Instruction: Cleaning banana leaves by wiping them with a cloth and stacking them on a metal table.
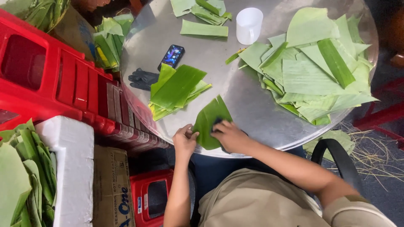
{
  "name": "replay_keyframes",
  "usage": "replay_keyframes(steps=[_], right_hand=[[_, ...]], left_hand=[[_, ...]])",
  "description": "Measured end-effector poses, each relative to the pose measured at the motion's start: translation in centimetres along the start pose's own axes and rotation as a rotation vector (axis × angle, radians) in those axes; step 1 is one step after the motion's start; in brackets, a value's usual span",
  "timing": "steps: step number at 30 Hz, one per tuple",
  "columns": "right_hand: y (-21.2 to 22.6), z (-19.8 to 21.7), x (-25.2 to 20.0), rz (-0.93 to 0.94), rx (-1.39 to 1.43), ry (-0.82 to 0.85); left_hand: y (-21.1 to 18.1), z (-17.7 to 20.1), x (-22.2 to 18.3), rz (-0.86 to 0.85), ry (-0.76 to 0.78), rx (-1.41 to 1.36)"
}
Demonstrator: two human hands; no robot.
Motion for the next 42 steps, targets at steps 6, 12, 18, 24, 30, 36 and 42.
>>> replay_keyframes(steps=[6, 12, 18, 24, 30, 36, 42], right_hand=[[-4.3, 5.1, -2.6, -0.193, -0.137, 0.000], [-2.4, 13.0, -4.5, -0.127, 0.386, 0.219], [-4.7, 17.4, -9.0, -0.352, 0.837, 0.176], [-5.5, 17.6, -9.5, -0.352, 0.860, 0.168], [-5.4, 18.1, -9.2, -0.335, 0.884, 0.102], [-5.4, 18.0, -9.3, -0.324, 0.862, 0.094], [-5.3, 17.5, -9.3, -0.328, 0.876, 0.051]], left_hand=[[-0.5, -1.7, 0.3, 0.090, 0.050, 0.099], [-7.1, -0.8, 0.3, 0.238, 0.186, 0.131], [-8.2, -2.4, 1.1, 0.061, 0.225, -0.045], [-9.3, -0.1, 9.0, -0.240, -0.042, 0.263], [-4.1, 2.6, 19.3, -0.079, -0.325, 0.824], [-5.8, -1.6, 19.2, -0.187, -0.485, 1.225], [-12.9, -16.2, 15.9, -0.805, -0.002, 0.798]])
Point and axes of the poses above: each hand's wrist, its own x-axis towards the middle knuckle, its own z-axis out of the back of the hand, y = z × x, the point moved 1 cm from there along x, towards the middle knuckle, and after that the axes turned 4 degrees about -y, right-handed, at the moved point
